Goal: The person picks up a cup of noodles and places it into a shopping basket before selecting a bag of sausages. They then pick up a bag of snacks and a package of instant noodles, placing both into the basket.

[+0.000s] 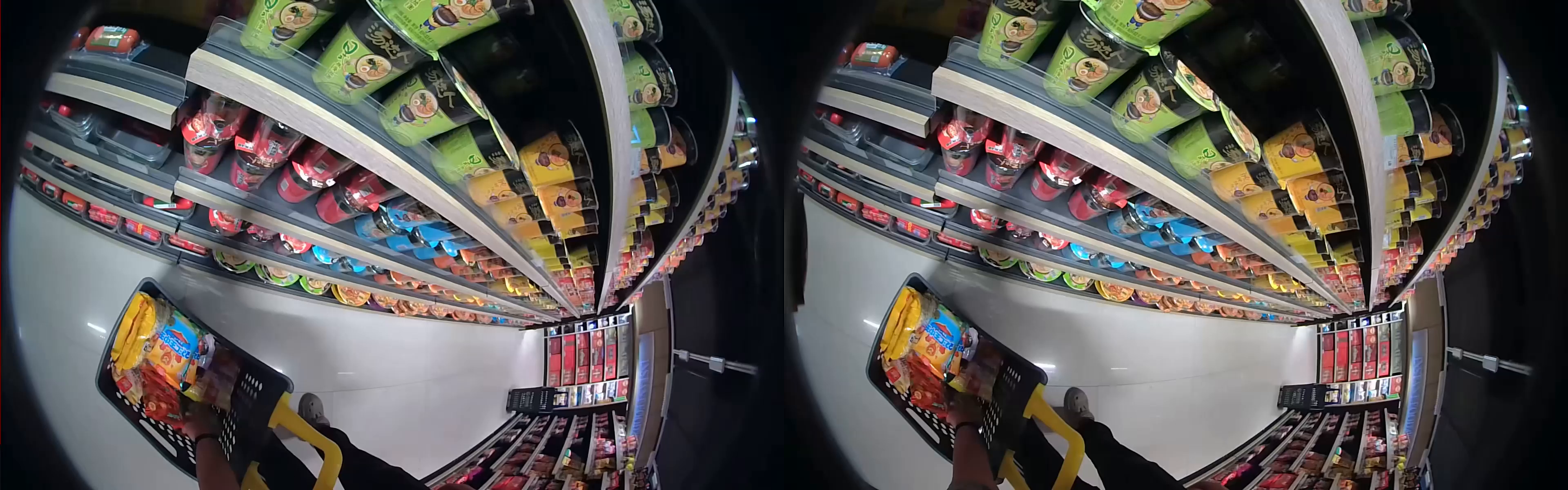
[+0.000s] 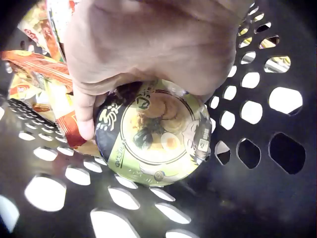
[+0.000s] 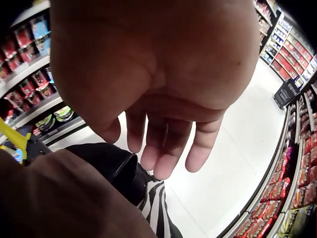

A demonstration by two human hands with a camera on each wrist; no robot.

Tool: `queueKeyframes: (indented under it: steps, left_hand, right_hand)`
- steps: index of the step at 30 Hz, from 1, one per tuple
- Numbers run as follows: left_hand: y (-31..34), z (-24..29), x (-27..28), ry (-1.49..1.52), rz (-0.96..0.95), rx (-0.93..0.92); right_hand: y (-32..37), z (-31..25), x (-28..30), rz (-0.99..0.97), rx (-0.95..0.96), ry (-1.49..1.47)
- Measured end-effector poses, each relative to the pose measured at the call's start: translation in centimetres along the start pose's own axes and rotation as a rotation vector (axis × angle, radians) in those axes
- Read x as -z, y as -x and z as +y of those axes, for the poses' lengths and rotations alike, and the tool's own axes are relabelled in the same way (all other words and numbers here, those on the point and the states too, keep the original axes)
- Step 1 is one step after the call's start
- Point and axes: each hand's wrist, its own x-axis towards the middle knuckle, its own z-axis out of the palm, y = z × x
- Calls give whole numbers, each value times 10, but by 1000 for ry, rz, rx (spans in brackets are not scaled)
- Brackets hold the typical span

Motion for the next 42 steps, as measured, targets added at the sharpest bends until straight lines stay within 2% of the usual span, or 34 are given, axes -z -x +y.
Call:
queueKeyframes:
  steps: [2, 3, 5, 7, 8, 10, 11, 12, 13, 14, 15, 17, 19, 21, 23, 25, 27, 28, 30, 31, 33, 35, 37, 38, 39, 41, 42]
  left_hand:
    - [1, -12, -22, -201, 124, -221]
    - [-23, -15, 6, -213, 195, -208]
    - [-7, -17, 0, -406, 198, -406]
    - [50, 2, 41, -230, 109, -404]
    - [96, 19, 74, -275, 28, -231]
    - [82, 1, 53, -210, 153, -312]
    - [81, -4, 57, -224, 234, -377]
    - [96, 0, 80, -231, 270, -377]
    - [130, 9, 107, -141, 194, -382]
    - [156, 12, 125, -49, 111, -384]
    - [163, 6, 129, -58, 139, -372]
    - [165, -4, 134, 103, 388, -513]
    - [193, -7, 167, 270, 310, -624]
    - [229, -6, 191, 337, 361, -777]
    - [259, -2, 209, 303, 416, -878]
    - [303, 8, 228, 297, 385, -930]
    - [335, 16, 238, 231, 381, -996]
    - [359, 23, 245, 218, 347, -998]
    - [375, 28, 246, 222, 302, -1097]
    - [387, 32, 247, 255, 262, -1133]
    - [405, 40, 247, 321, 180, -1158]
    - [414, 45, 245, 377, 123, -1165]
    - [426, 52, 244, 347, 164, -1140]
    - [416, 53, 240, 344, 181, -1131]
    - [415, 56, 238, 391, 85, -987]
    - [407, 66, 233, 330, 176, -1091]
    - [406, 71, 230, 321, 185, -1092]
  right_hand:
    - [20, -16, 7, 7, -28, -51]
    - [-22, -24, -16, -12, 34, -86]
    - [-19, -16, -9, -49, 65, 60]
    - [-20, -23, -10, -16, 86, 36]
    - [-24, -24, -13, -21, 111, 23]
    - [-34, -31, -15, -67, 125, -338]
    - [-38, -37, -12, 3, 264, -193]
    - [-44, -43, -12, 55, 303, -243]
    - [-50, -54, -13, 101, 341, -295]
    - [-55, -64, -6, 90, 236, -225]
    - [-52, -91, 6, 73, 129, -152]
    - [-50, -141, 18, 133, 236, -82]
    - [-60, -183, 17, 310, 562, -14]
    - [-61, -238, 13, 415, 1001, -149]
    - [-24, -313, 20, 261, 904, -172]
    - [-7, -362, 18, 189, 1152, -205]
    - [22, -413, 24, 208, 1376, 41]
    - [22, -429, 19, 198, 1389, 36]
    - [17, -456, 10, 61, 1674, 296]
    - [21, -463, 8, 61, 1691, 295]
    - [29, -473, 9, -111, 1672, 582]
    - [29, -478, 11, -157, 1676, 581]
    - [33, -483, 22, -278, 1627, 636]
    - [30, -482, 24, -237, 1631, 643]
    - [29, -484, 31, -227, 1645, 644]
    - [26, -489, 46, -397, 1662, 550]
    - [20, -489, 52, -376, 1684, 546]
